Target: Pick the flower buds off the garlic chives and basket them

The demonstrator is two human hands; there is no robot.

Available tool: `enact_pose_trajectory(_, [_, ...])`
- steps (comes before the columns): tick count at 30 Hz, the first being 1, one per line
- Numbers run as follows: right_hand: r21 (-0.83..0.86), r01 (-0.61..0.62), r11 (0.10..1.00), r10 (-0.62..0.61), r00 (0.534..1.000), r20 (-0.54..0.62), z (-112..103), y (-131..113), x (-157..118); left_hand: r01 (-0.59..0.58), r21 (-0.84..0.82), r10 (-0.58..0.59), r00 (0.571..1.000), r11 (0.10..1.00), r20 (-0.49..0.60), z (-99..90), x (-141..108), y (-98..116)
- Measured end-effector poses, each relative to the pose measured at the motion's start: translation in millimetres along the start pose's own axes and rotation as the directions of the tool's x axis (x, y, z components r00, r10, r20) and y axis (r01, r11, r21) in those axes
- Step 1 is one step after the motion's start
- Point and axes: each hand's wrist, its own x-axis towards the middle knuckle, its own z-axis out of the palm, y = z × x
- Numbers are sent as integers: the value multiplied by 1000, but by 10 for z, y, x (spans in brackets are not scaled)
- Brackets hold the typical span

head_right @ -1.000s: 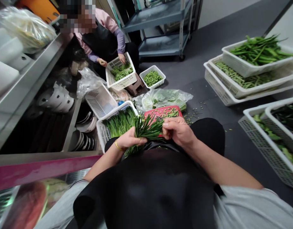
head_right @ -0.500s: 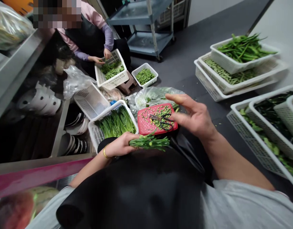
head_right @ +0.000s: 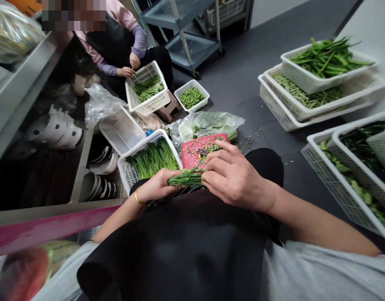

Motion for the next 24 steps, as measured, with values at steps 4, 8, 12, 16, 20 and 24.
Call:
enact_pose_trajectory(4, [-24, -100, 995, 103, 984, 143, 168, 61, -7, 110, 434, -64, 991, 894, -119, -17, -31, -28])
enact_pose_trajectory(8, [390, -402, 828, 423, 906, 37, 346, 254, 4, 205, 736, -107, 978, 645, -178, -18, -31, 25])
enact_pose_trajectory(12, [733, -441, 519, 691, 721, -56, 214, 380, 5, 215, 822, -137, 976, 528, -167, -51, -58, 59])
enact_pose_trajectory(16, [507, -322, 800, 336, 940, 66, 29, 238, 53, 224, 823, -181, 972, 522, -149, -74, -72, 58])
enact_pose_trajectory(20, [269, -190, 944, 137, 969, 206, 118, 100, 116, 240, 804, -213, 966, 544, -145, -57, -38, 72])
enact_pose_trajectory(24, [346, -316, 884, 208, 926, 315, 298, 117, 125, 241, 787, -233, 964, 568, -128, -13, -25, 52])
